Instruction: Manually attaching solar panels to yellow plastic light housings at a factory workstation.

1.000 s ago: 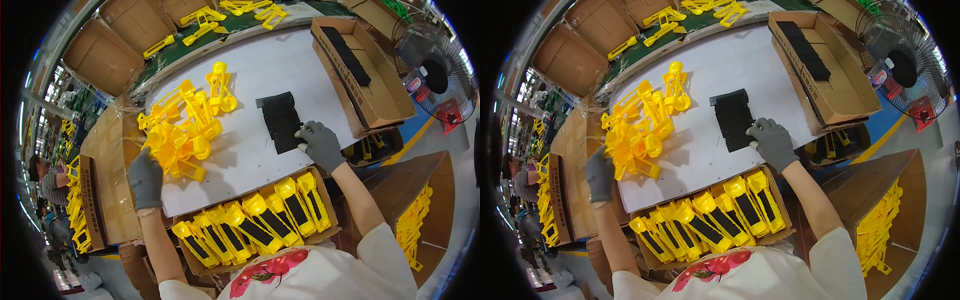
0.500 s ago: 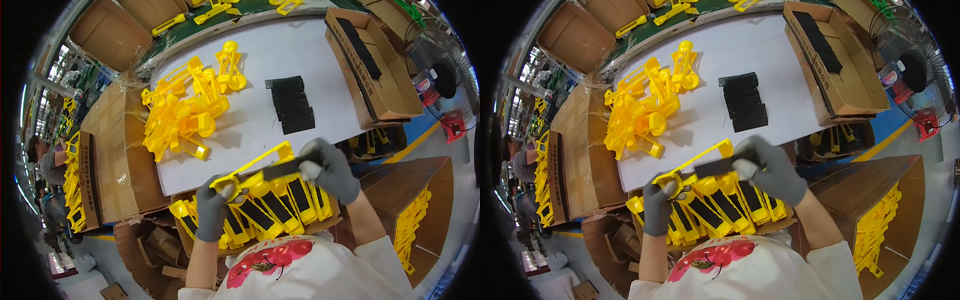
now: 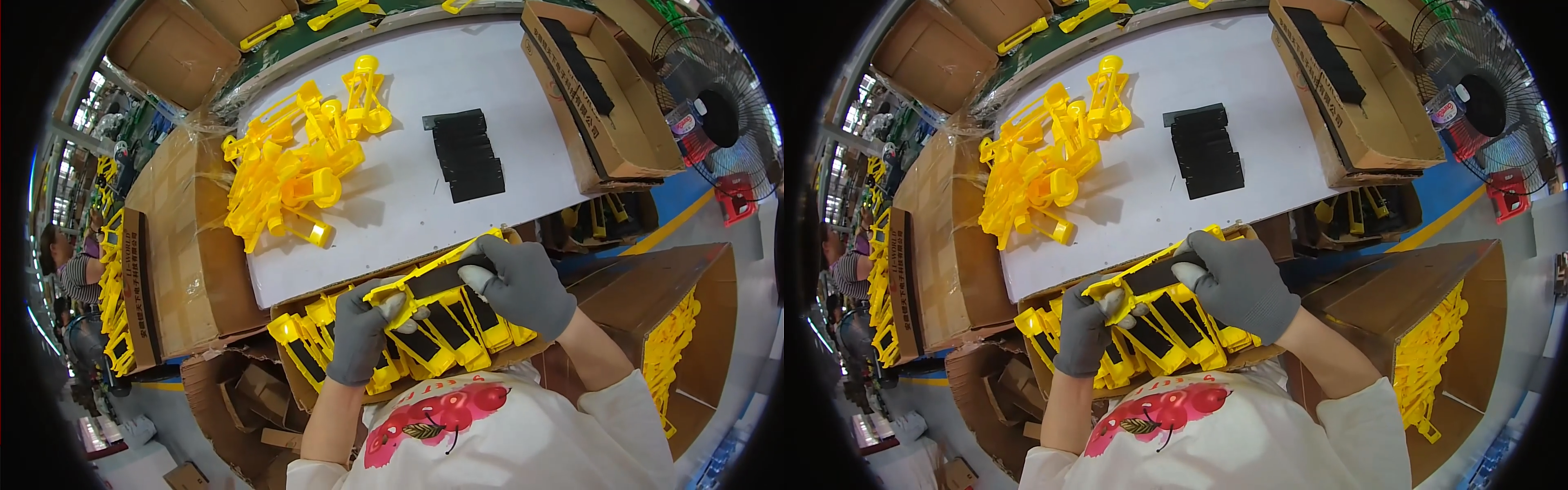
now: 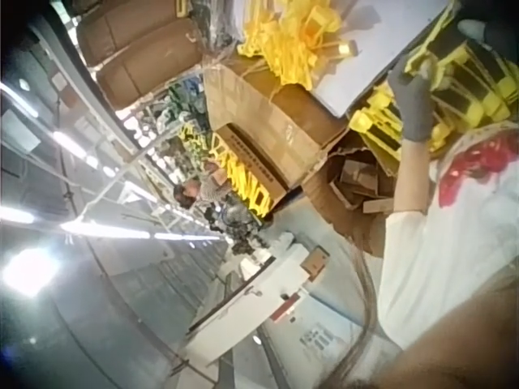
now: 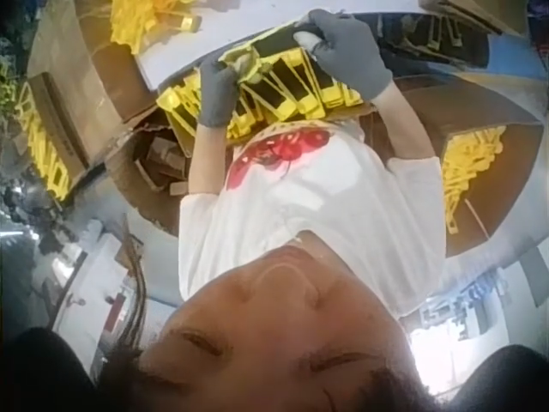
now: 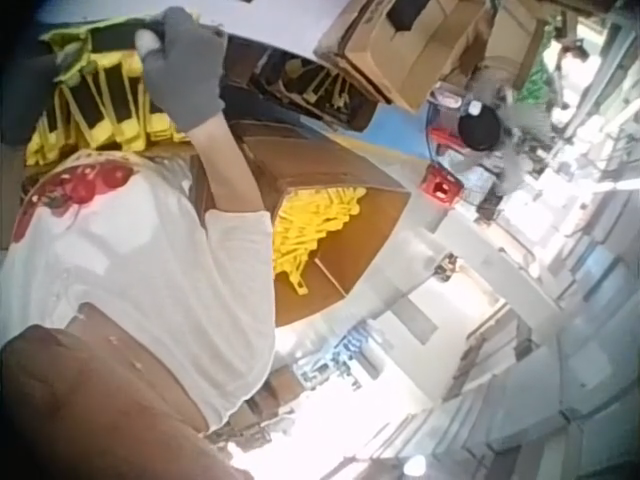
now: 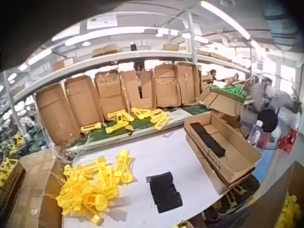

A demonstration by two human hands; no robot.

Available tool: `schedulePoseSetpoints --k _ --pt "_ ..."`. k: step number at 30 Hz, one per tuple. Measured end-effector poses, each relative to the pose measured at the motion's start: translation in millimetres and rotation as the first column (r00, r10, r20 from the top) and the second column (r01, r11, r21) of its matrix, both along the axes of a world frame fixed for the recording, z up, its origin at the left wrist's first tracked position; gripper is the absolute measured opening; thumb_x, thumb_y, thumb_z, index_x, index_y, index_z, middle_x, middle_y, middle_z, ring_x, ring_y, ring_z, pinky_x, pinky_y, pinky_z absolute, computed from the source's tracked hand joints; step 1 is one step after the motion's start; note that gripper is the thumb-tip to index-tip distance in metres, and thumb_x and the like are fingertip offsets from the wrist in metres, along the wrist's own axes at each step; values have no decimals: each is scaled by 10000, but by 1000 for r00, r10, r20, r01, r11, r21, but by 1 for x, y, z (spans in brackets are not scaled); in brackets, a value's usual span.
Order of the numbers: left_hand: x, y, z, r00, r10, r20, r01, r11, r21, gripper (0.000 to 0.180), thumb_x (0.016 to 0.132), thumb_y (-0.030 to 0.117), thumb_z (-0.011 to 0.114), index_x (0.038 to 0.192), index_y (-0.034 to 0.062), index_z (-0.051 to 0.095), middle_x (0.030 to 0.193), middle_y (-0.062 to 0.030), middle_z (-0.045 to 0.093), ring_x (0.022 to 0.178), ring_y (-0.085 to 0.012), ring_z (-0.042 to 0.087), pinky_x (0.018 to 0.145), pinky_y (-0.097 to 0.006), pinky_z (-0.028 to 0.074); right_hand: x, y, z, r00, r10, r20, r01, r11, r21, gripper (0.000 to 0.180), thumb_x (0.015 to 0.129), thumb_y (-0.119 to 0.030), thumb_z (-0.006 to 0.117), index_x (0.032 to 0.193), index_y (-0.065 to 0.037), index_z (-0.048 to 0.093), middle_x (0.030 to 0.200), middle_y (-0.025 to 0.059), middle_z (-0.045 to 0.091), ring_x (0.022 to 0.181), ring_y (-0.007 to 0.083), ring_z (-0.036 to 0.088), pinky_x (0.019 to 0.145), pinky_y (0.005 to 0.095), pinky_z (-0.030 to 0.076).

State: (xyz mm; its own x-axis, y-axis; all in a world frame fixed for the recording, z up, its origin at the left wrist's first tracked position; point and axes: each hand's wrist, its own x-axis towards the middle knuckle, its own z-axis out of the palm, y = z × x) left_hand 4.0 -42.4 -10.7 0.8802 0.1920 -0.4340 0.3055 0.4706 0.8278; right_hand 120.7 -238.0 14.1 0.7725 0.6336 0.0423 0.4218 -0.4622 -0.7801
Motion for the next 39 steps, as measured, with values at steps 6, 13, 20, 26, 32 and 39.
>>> schedulePoseSetpoints --k 6,13,20,26,32,39 --pt "-1 -6 0 999 25 -31 -25 1000 11 217 855 23 577 1053 -63 598 850 -135 643 706 -244 683 516 -243 531 -7 2 2 995 11 97 0 994 -105 180 848 -198 673 919 -44 612 689 158 634 606 318 628 550 319 481" --pt "9 -17 13 999 9 -42 -2 989 149 293 860 40 613 1129 -77 603 890 -130 669 721 -187 684 585 -235 537 -7 -6 -6 940 -140 311 169 983 -68 357 798 -367 709 1025 -123 583 727 78 627 615 253 632 563 332 489" --pt "-1 -11 9 962 -250 -111 266 949 170 254 834 -27 629 1087 -47 647 820 -96 670 675 -149 662 551 -225 509 -22 -42 -42 996 -21 -90 22 1000 13 346 773 -376 732 1007 -129 667 714 78 627 628 270 618 567 333 491" --pt "12 -29 -2 884 -399 -244 439 888 140 213 831 1 647 1041 -37 643 771 -73 659 574 -93 610 494 -208 487 -73 -68 -51 977 -207 -59 194 965 -175 274 798 -332 722 829 -65 665 623 108 612 519 243 603 486 321 454" --pt "56 -68 -18 905 -425 -1 282 598 750 594 719 109 729 1259 45 492 1158 -99 613 1102 -220 577 950 -330 434 -92 -90 -67 947 -263 183 310 899 -309 287 845 -385 658 885 -102 636 567 103 585 474 259 583 438 349 433" --pt "89 -103 -45 838 -528 -135 246 147 958 630 753 277 683 1305 101 436 1121 -192 543 837 -390 635 694 -460 526 -86 -93 -60 949 -243 201 316 717 -621 691 839 -397 630 1437 -195 350 575 102 589 485 293 582 454 411 441"
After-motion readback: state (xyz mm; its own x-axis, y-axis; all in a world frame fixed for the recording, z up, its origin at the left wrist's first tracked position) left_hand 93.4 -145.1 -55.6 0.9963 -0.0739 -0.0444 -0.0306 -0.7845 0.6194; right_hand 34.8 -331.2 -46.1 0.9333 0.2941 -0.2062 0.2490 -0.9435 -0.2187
